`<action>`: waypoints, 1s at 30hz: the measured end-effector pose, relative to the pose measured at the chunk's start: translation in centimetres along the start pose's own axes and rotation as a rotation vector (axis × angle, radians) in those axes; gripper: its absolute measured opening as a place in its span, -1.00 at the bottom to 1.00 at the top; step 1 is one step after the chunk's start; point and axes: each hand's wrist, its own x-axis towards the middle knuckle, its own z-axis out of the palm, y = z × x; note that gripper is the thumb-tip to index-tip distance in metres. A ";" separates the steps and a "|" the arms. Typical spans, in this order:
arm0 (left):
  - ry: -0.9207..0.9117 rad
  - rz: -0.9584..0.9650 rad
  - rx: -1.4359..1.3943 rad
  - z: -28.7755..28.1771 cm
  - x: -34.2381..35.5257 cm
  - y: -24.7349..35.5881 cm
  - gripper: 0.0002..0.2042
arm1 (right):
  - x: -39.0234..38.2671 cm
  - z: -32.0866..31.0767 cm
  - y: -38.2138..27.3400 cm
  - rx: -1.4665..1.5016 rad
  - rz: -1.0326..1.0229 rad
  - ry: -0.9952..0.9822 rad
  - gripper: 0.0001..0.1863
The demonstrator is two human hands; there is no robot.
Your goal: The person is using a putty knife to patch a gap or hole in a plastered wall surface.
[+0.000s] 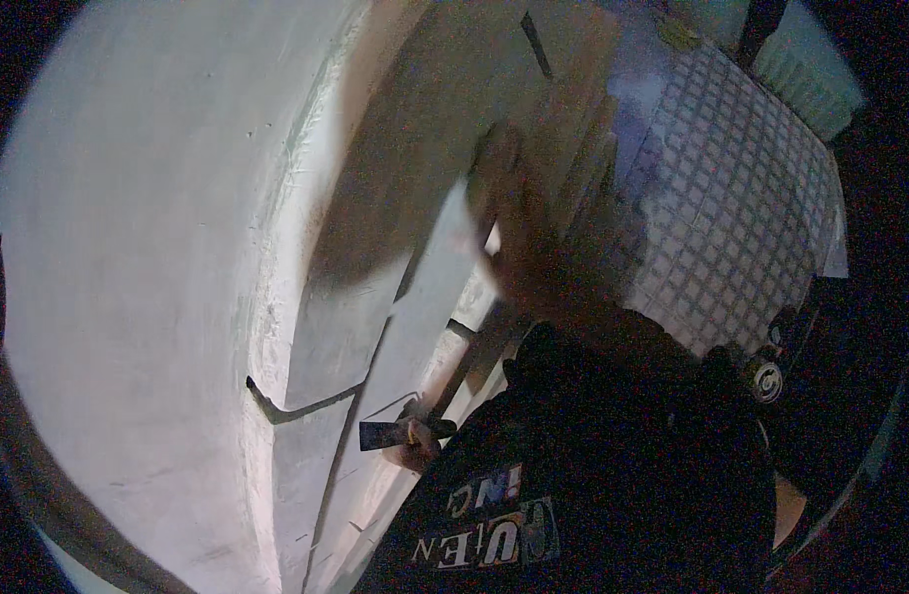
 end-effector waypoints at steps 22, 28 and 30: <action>0.031 -0.129 -0.440 -5.0 18.3 18.6 -0.80 | 1.2 1.9 19.9 0.313 0.092 -0.316 -0.21; 0.029 -0.322 -0.399 -5.2 16.3 17.4 -0.80 | -12.9 5.5 9.7 0.551 0.170 -0.444 -0.16; 0.046 -0.374 -0.457 -5.0 15.8 17.0 -0.81 | -7.6 3.1 6.6 0.575 0.221 -0.483 -0.07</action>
